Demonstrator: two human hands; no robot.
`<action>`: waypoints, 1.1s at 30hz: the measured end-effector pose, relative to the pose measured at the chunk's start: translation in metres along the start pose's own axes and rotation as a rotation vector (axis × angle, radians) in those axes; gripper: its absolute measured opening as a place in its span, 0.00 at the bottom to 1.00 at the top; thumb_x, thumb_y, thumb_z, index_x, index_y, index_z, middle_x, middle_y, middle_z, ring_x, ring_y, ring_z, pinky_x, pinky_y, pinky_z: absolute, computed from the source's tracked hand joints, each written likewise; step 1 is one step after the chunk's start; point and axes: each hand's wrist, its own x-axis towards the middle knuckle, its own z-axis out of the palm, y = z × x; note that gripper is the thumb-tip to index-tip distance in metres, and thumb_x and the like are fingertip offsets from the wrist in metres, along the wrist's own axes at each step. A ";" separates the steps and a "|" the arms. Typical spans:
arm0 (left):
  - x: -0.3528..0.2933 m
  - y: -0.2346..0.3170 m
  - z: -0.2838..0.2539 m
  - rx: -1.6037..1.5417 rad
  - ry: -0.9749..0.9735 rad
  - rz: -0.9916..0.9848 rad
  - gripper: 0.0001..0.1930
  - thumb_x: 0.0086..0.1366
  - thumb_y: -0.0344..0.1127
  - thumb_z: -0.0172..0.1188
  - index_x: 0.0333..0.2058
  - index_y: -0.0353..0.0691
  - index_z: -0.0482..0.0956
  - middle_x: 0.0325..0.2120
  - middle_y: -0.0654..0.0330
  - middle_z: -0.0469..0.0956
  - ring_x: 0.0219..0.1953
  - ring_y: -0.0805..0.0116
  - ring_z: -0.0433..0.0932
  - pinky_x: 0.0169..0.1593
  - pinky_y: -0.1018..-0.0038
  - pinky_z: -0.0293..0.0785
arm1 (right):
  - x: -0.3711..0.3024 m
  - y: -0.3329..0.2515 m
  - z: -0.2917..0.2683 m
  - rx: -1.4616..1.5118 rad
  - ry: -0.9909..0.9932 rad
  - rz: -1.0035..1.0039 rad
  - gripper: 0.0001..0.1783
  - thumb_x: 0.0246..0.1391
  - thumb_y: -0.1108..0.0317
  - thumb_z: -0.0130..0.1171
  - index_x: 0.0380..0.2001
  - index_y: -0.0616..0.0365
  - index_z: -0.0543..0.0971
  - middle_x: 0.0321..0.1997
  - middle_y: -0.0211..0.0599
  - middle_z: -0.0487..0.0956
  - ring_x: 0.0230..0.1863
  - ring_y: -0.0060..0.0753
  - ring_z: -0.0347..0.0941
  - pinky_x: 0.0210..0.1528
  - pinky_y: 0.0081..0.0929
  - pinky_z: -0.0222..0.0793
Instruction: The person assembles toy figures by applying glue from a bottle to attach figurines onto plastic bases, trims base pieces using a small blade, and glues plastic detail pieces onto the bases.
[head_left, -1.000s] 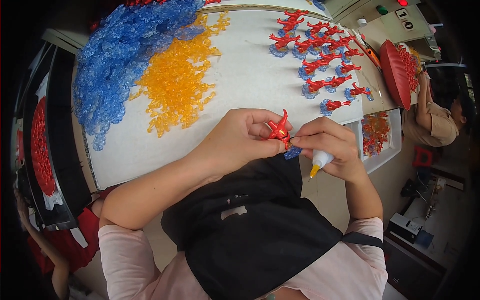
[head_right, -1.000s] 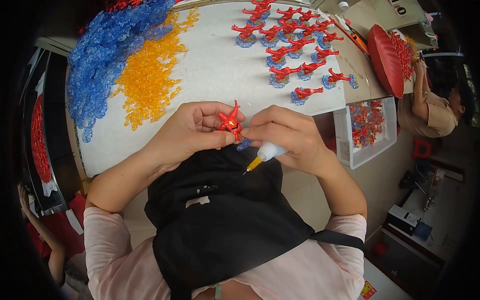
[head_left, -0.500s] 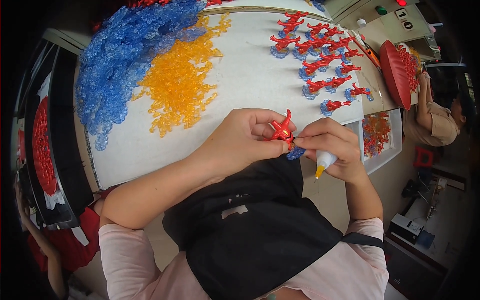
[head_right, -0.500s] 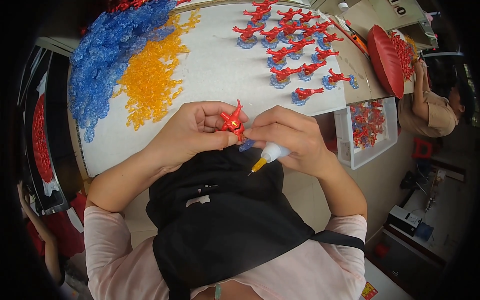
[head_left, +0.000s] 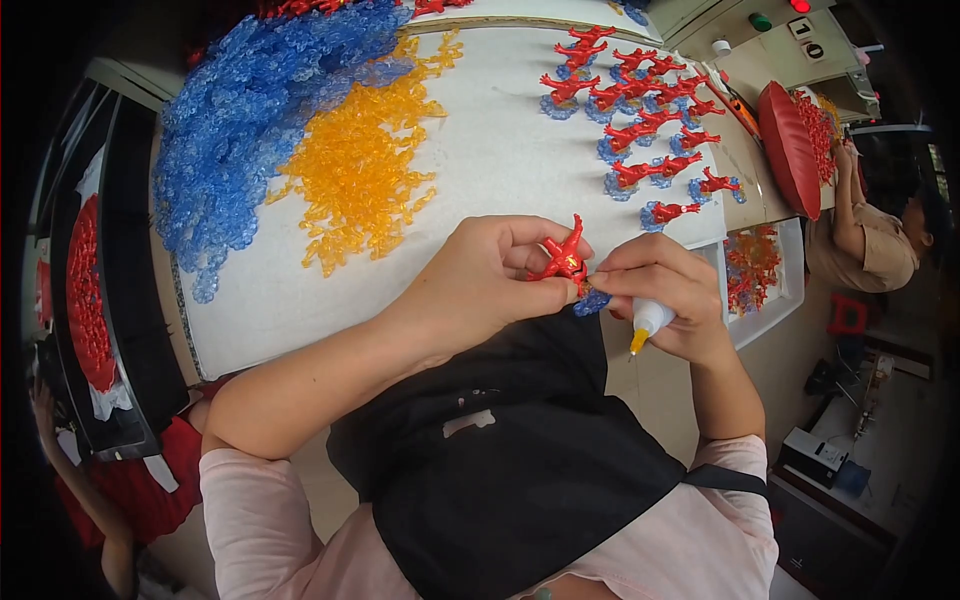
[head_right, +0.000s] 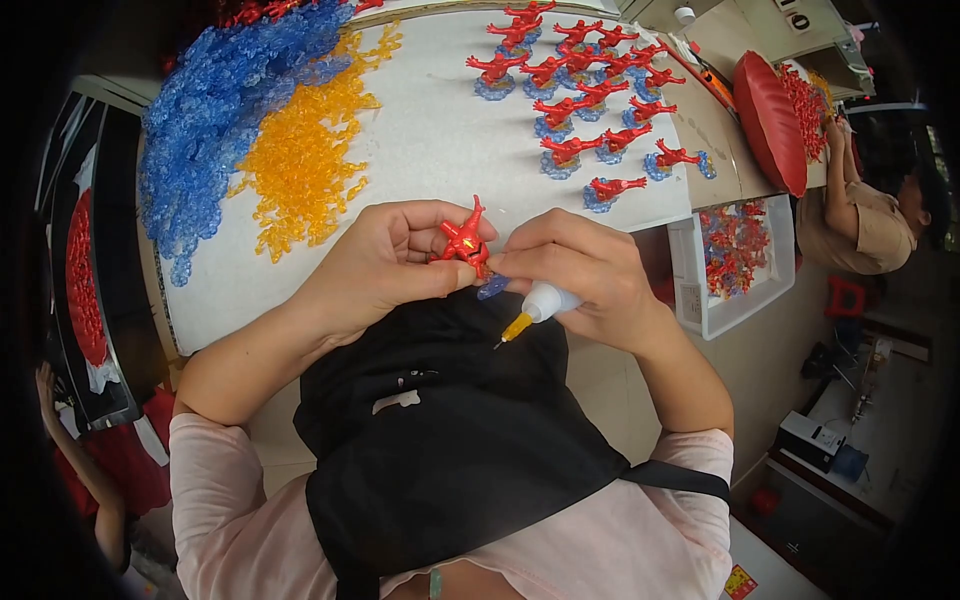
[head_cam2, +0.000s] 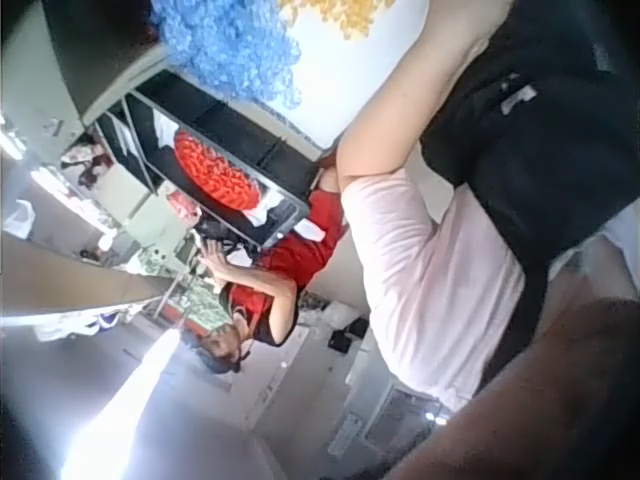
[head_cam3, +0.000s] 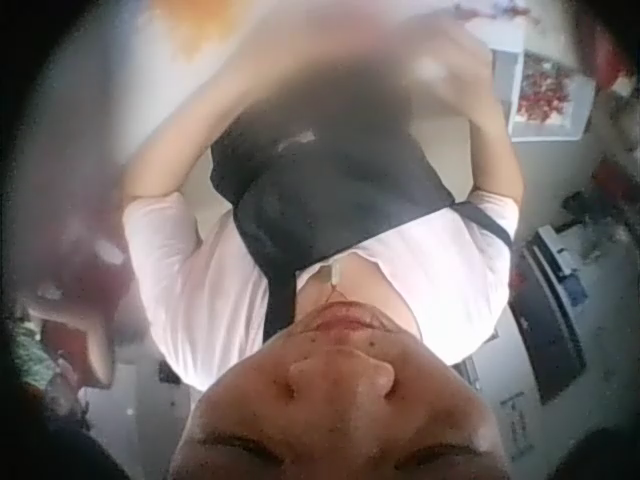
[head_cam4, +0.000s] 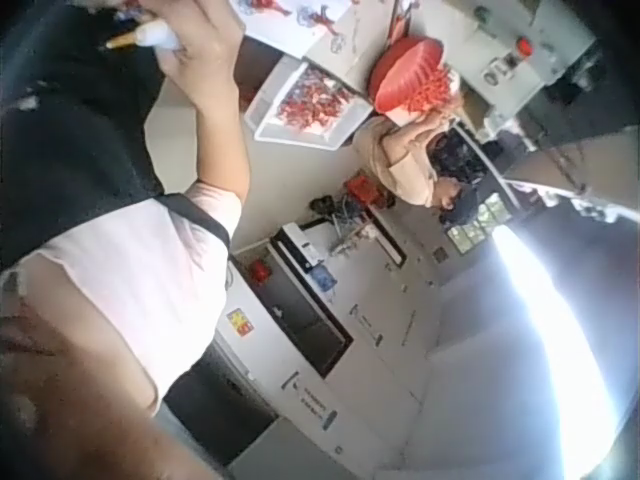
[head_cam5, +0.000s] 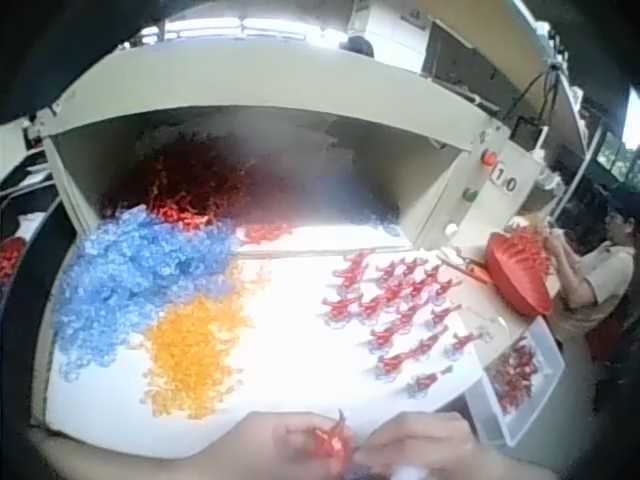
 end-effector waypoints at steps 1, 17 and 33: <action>0.000 0.000 0.000 -0.001 0.002 0.002 0.16 0.53 0.26 0.59 0.42 0.34 0.73 0.31 0.60 0.78 0.34 0.79 0.75 0.40 0.84 0.69 | 0.000 0.000 0.000 -0.001 0.001 0.001 0.11 0.39 0.70 0.64 0.30 0.61 0.79 0.29 0.39 0.75 0.29 0.31 0.73 0.28 0.22 0.69; 0.008 0.012 -0.004 -0.103 -0.108 -0.082 0.14 0.55 0.29 0.59 0.41 0.34 0.72 0.30 0.61 0.77 0.29 0.80 0.72 0.35 0.86 0.68 | -0.005 0.004 0.003 0.115 0.180 0.072 0.14 0.34 0.78 0.65 0.30 0.59 0.79 0.32 0.38 0.75 0.33 0.30 0.73 0.33 0.23 0.68; 0.012 0.018 -0.002 -0.135 -0.129 -0.091 0.15 0.55 0.29 0.58 0.42 0.34 0.71 0.30 0.60 0.77 0.31 0.79 0.73 0.36 0.85 0.70 | -0.006 -0.001 0.008 0.154 0.323 0.095 0.16 0.32 0.79 0.67 0.30 0.60 0.79 0.32 0.39 0.75 0.34 0.31 0.73 0.34 0.24 0.68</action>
